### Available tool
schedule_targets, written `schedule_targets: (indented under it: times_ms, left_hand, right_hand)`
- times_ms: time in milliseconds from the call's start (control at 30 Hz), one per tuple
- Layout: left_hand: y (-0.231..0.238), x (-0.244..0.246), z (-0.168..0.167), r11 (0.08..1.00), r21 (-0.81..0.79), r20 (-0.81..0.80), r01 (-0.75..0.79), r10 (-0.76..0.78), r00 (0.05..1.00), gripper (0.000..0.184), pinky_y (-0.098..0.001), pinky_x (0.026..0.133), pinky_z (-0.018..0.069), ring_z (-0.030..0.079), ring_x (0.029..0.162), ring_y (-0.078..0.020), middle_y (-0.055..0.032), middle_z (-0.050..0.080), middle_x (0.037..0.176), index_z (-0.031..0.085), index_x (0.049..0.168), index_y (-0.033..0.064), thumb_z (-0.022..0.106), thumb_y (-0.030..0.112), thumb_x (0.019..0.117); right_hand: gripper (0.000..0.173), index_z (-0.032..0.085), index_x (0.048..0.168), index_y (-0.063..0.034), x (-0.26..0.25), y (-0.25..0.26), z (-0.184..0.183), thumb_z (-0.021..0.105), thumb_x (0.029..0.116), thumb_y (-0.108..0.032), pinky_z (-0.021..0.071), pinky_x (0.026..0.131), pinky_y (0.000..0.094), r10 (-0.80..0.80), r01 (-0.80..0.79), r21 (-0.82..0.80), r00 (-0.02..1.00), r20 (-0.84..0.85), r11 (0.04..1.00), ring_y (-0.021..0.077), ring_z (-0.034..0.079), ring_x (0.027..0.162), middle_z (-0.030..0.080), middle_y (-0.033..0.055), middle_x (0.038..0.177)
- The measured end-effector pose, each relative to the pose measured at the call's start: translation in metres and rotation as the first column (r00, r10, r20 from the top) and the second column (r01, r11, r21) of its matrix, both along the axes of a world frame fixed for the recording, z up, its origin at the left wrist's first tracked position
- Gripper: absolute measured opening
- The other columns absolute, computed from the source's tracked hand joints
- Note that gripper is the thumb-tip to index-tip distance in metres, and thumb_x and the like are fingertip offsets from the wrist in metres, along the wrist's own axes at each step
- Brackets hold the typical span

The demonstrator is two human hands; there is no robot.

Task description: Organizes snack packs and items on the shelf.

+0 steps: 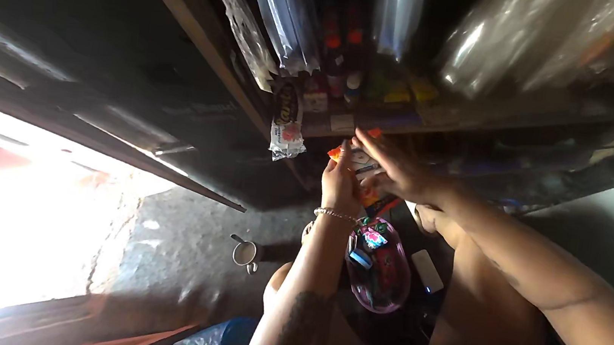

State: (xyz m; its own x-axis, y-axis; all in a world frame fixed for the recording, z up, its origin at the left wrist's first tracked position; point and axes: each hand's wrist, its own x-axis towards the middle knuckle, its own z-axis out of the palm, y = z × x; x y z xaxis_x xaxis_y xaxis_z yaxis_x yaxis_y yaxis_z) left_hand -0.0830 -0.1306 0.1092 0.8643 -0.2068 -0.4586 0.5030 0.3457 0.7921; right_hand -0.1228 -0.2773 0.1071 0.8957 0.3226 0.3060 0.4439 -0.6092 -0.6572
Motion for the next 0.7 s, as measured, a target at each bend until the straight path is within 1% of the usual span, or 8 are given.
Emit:
schedule_targets:
  times_ms: [67,133,167,233,367,500,567,700]
  left_hand:
    - [0.0,-0.002,0.001,1.0,-0.029,0.036,0.009,-0.008,0.999,0.028,-0.0341,0.067,0.06,0.069,0.075,-0.0165,-0.009,0.069,0.09,0.058,0.124,0.0052,0.055,0.027,0.1061]
    - [-0.001,-0.002,0.001,1.0,-0.009,0.037,0.021,-0.021,0.999,0.025,-0.033,0.065,0.0591,0.068,0.072,-0.0158,-0.0086,0.067,0.088,0.058,0.122,0.0061,0.058,0.024,0.1044]
    - [-0.002,-0.003,0.001,1.0,0.007,0.032,0.028,-0.028,0.999,0.025,-0.0323,0.064,0.0587,0.067,0.071,-0.0153,-0.0081,0.066,0.086,0.058,0.121,0.0062,0.059,0.024,0.1042]
    - [-0.003,-0.003,0.001,0.999,0.033,0.012,0.042,-0.042,0.999,0.027,-0.0333,0.064,0.0578,0.066,0.071,-0.0164,-0.009,0.065,0.086,0.058,0.123,0.0056,0.058,0.025,0.1043]
    - [-0.002,0.0,0.007,0.998,0.032,0.015,0.046,-0.046,0.999,0.028,-0.0328,0.063,0.0573,0.065,0.07,-0.0163,-0.0095,0.066,0.088,0.059,0.123,0.0065,0.059,0.026,0.1038]
    - [0.001,0.005,0.01,0.999,-0.03,0.023,0.043,-0.042,0.999,0.03,-0.0344,0.068,0.0586,0.068,0.078,-0.0172,-0.01,0.068,0.094,0.058,0.126,0.0064,0.056,0.029,0.1053]
    - [0.0,0.007,0.01,0.998,-0.049,0.031,0.033,-0.031,0.999,0.029,-0.0334,0.067,0.0585,0.068,0.076,-0.0168,-0.0096,0.067,0.092,0.057,0.125,0.0063,0.056,0.028,0.1056]
    - [-0.001,0.006,0.018,0.997,-0.055,0.038,0.049,-0.047,0.998,0.027,-0.035,0.07,0.0593,0.069,0.079,-0.0185,-0.0109,0.068,0.094,0.057,0.126,0.0048,0.055,0.024,0.106]
  right_hand:
    - [0.069,0.016,0.16,0.0065,0.011,-0.011,0.008,0.046,0.1054,-0.023,0.0421,0.115,0.036,-0.018,0.034,0.311,0.998,-0.055,0.95,0.0208,0.052,0.139,0.052,0.0172,0.152]
    - [0.054,0.032,0.156,0.0048,0.038,-0.029,0.01,0.044,0.1078,-0.015,0.0505,0.108,0.0374,-0.227,0.209,0.374,0.974,0.004,0.904,0.0205,0.063,0.126,0.063,0.0172,0.138]
    - [0.05,0.04,0.153,0.0025,0.056,-0.039,0.008,0.05,0.1069,-0.015,0.0507,0.107,0.0385,-0.345,0.325,0.306,0.938,0.015,0.895,0.022,0.063,0.125,0.063,0.0169,0.138]
    - [0.054,0.044,0.152,-0.0017,0.092,-0.057,0.002,0.061,0.1022,-0.014,0.0413,0.115,0.0462,-0.481,0.48,0.075,0.876,-0.002,0.874,0.0312,0.052,0.137,0.052,0.0201,0.15]
    - [0.068,0.037,0.156,-0.0006,0.142,-0.065,-0.006,0.066,0.1,-0.024,0.0279,0.122,0.0542,-0.515,0.508,-0.2,0.857,0.021,0.838,0.0398,0.036,0.148,0.039,0.025,0.158]
    - [0.046,0.053,0.145,-0.0016,0.148,-0.05,0.011,0.058,0.103,-0.02,0.0377,0.107,0.0679,-0.583,0.507,-0.348,0.796,-0.161,0.789,0.0489,0.051,0.131,0.056,0.0299,0.139]
    - [0.042,0.052,0.144,0.0019,0.144,-0.048,0.024,0.054,0.1039,-0.01,0.0378,0.109,0.0654,-0.607,0.528,-0.338,0.769,-0.2,0.779,0.0495,0.05,0.133,0.054,0.032,0.14]
    - [0.04,0.056,0.138,0.0062,0.141,-0.048,0.026,0.056,0.099,-0.001,0.0387,0.112,0.0596,-0.605,0.546,-0.427,0.796,-0.004,0.721,0.047,0.049,0.135,0.052,0.0314,0.142]
